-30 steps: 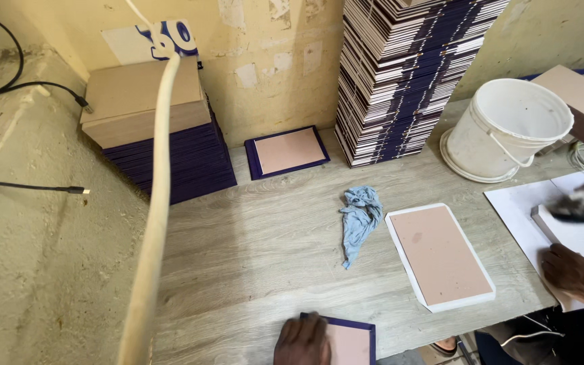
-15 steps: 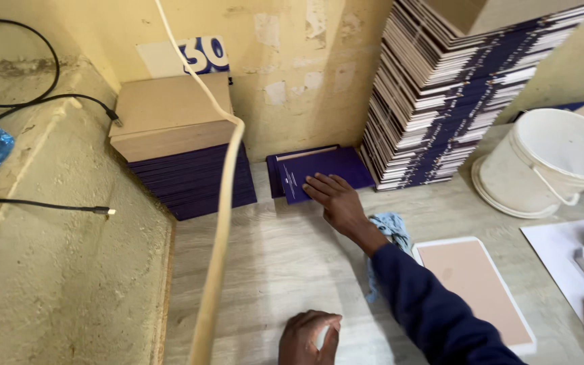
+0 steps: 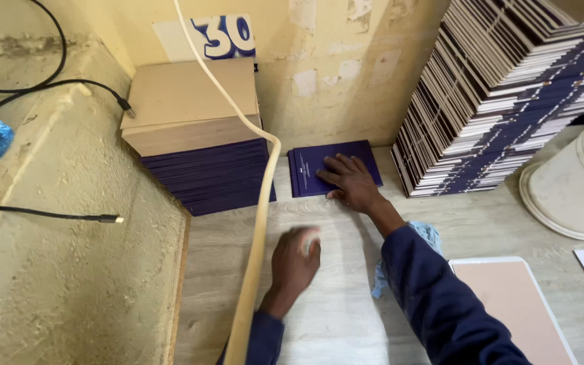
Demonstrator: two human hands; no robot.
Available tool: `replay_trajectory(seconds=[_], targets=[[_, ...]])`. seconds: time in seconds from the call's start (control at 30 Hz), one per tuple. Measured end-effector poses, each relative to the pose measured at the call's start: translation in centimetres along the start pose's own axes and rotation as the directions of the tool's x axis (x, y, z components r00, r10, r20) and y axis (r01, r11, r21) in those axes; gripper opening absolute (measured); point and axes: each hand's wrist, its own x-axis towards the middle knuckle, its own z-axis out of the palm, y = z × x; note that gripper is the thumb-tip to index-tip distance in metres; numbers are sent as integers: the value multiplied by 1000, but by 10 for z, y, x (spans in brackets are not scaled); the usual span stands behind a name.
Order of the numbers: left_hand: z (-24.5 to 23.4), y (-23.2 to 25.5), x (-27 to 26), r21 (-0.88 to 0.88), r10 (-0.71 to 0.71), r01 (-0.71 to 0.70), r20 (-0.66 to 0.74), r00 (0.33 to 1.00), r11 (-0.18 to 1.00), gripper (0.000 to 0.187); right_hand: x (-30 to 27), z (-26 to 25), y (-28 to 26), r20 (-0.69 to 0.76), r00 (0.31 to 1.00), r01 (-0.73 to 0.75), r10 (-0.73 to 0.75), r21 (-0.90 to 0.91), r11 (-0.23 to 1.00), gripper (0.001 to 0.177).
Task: The person wraps a book with a light pink cover in a dark blue cover sheet. They align the cover, fold the edges, and smooth the surface with their hands. The finished book is placed on a stack of similar books on the table.
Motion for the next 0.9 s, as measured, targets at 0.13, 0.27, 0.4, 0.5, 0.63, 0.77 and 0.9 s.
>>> replay_trajectory(seconds=[0.13, 0.27, 0.4, 0.5, 0.63, 0.77, 0.9], targets=[[27, -10, 55, -68, -202, 201, -11, 979, 977, 67, -13, -12, 4, -228, 882, -400, 413, 102, 911, 139], [46, -21, 104, -88, -357, 354, -22, 934, 931, 75, -31, -9, 49, -40, 600, -637, 799, 580, 507, 116], [60, -37, 122, -4, -498, 500, -94, 862, 866, 66, -45, -9, 47, 244, 584, -439, 774, 897, 48, 45], [59, -45, 117, 3, -513, 515, -91, 854, 857, 71, -55, -7, 62, 493, 647, -177, 581, 839, -514, 41], [58, -10, 73, 139, -339, 365, -181, 923, 921, 86, -88, -81, -12, 269, 833, -531, 484, 637, 559, 70], [96, 31, -10, 48, -43, 46, -67, 997, 998, 47, -237, -60, 26, 129, 944, -288, 303, 767, 573, 33], [122, 127, -116, -245, 378, -332, 175, 909, 911, 29, -419, -33, 38, 114, 680, -717, 725, 310, 624, 45]])
